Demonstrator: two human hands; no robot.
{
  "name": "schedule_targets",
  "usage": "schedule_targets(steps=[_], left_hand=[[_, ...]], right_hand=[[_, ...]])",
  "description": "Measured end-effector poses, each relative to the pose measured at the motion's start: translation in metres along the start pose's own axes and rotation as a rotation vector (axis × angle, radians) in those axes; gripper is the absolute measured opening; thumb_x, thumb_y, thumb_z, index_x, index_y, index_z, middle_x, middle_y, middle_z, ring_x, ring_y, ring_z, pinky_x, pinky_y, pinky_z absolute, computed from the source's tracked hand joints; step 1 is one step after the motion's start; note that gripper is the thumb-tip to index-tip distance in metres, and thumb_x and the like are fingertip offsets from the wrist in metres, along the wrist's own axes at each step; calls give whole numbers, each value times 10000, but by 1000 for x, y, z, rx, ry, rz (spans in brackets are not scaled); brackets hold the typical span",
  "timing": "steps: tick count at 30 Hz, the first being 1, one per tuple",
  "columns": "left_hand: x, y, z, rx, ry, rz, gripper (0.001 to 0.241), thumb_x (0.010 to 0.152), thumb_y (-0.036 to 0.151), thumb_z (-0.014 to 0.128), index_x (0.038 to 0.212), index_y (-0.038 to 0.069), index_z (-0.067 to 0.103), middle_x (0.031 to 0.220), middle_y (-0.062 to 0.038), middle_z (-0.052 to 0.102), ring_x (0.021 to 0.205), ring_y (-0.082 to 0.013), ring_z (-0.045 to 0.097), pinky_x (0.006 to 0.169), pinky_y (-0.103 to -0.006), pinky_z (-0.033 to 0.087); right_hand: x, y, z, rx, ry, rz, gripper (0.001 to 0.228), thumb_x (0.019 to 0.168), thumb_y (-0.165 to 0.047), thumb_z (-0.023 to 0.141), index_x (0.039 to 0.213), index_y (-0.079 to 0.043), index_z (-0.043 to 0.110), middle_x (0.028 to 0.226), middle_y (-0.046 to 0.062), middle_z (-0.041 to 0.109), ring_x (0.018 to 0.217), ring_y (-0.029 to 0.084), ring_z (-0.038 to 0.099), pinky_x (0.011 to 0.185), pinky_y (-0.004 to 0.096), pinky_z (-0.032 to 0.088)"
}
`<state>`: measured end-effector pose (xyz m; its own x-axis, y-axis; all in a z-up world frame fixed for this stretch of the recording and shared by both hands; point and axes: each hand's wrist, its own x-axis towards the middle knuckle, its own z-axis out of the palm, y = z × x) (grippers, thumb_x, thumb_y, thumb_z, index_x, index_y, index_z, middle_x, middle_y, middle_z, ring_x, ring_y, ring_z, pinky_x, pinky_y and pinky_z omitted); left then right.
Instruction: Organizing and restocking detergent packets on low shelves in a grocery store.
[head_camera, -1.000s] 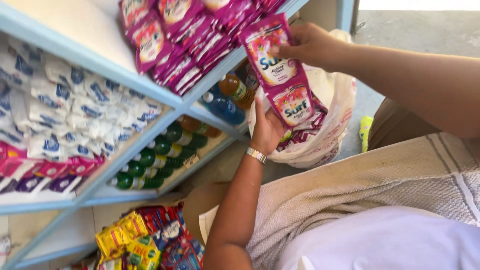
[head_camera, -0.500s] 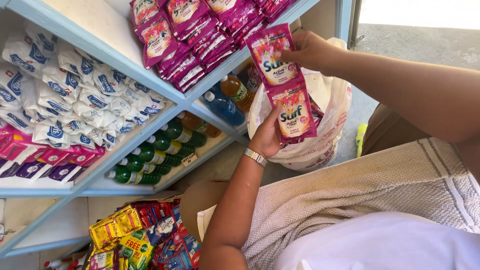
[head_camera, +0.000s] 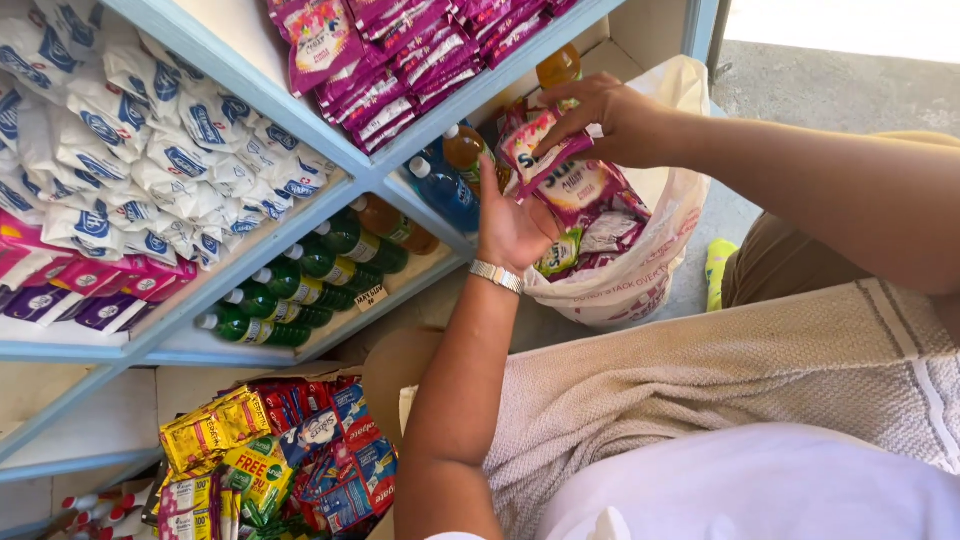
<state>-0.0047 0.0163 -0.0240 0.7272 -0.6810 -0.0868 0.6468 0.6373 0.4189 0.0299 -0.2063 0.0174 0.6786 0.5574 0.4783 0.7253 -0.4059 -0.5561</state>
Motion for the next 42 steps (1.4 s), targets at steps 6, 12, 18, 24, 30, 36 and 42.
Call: schedule_targets(steps=[6,12,18,24,30,36,42], left_hand=[[12,9,13,324,121,169,861,894,728,532,1483,103,464,1442,-130,581,1326,-310,572,1079,-516,499],[25,16,-10,479,301,446,694,905,493,756,1404,58,546,1350,-115,636,1206,-233,641,1029,-464,551],[26,51,11,911,224,537,597,908,460,757,1345,86,594,1303,-76,688,1181,-148,674,1019,-358,569],[27,71,21,956,234,468,526,884,402,818,1243,48,667,1166,-81,731,1044,-164,699,913,-366,600],[34,60,-7,731,206,469,562,909,391,801,1329,82,591,1259,-57,692,1128,-146,677,973,-359,579],[33,57,-10,306,194,277,505,942,451,662,1329,136,585,1239,-73,703,1117,-232,680,940,-442,597],[12,44,-25,425,265,-15,414,963,231,730,1335,111,594,1248,-72,699,1131,-226,681,941,-436,591]], right_hand=[[0,-22,-18,-179,-88,77,595,647,7,858,1123,-348,802,1665,80,284,1456,406,273,1167,544,325],[4,-24,-35,-75,-309,79,563,670,47,864,1131,-251,740,1692,88,180,1515,362,256,1180,533,287],[21,-25,-41,572,-167,368,809,858,-124,694,1518,-105,226,1529,137,481,1429,286,507,1120,415,478],[32,5,-24,554,-188,399,722,902,-334,709,1499,-74,397,1437,161,569,1374,300,560,1137,437,463],[31,15,4,644,-273,435,747,877,-378,723,1490,-94,406,1402,128,616,1312,252,578,1114,434,459],[32,11,22,601,-157,511,720,857,-359,768,1414,-41,441,1244,103,692,1155,209,673,1027,392,548],[17,22,32,984,-127,862,449,986,-385,622,1309,-75,584,1129,85,706,888,164,673,708,328,566]])
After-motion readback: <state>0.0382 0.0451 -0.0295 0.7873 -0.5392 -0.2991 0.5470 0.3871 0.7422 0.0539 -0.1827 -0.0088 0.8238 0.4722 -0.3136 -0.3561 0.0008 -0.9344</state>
